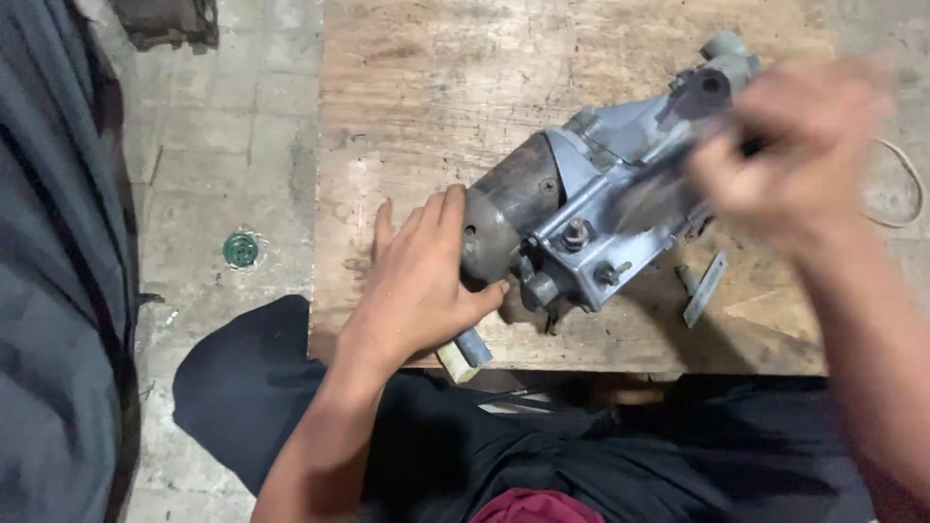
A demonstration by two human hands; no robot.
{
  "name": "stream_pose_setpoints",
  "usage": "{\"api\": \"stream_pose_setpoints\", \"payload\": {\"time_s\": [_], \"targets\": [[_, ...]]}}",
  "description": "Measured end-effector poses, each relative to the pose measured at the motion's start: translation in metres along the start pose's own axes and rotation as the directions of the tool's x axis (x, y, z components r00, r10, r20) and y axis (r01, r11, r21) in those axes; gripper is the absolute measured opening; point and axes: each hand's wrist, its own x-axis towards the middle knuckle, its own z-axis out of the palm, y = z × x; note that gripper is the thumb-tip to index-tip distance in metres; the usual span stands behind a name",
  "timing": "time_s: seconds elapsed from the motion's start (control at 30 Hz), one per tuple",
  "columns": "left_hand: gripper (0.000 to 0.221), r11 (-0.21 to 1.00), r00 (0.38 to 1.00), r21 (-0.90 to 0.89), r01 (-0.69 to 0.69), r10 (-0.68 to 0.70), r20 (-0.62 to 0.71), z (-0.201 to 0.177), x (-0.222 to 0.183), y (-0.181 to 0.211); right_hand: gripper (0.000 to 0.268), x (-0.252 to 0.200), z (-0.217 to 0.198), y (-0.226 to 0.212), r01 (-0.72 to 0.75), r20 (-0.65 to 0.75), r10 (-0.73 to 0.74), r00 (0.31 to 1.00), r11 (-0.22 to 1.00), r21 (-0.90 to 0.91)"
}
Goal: Cleaning a metal starter housing using a wire brush and a metal scraper to remove dirt and grime.
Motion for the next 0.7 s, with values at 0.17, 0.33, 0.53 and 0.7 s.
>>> {"api": "stream_pose_setpoints", "payload": {"time_s": [0.17,0.33,0.53,0.7], "targets": [[0.100,1.000,1.000,0.010,0.012,-0.012,-0.001,0.000,0.000,0.002,0.026,0.006,-0.022,-0.046,0.013,-0.076,-0.001,0.997,0.988,0.152],[0.097,0.999,1.000,-0.033,-0.005,0.006,0.003,0.000,-0.004,0.000,0.024,-0.012,0.023,-0.019,0.226,-0.171,-0.186,0.968,0.940,0.255],[0.097,1.000,1.000,0.008,0.009,-0.009,-0.016,-0.003,0.000,0.004,0.025,-0.031,-0.034,-0.007,-0.256,-0.070,0.272,0.960,0.950,0.179],[0.097,0.999,0.999,-0.007,0.049,-0.049,-0.008,-0.004,0.000,0.006,0.046,-0.013,-0.066,-0.036,-0.552,0.487,0.485,0.726,0.834,-0.008]]}}
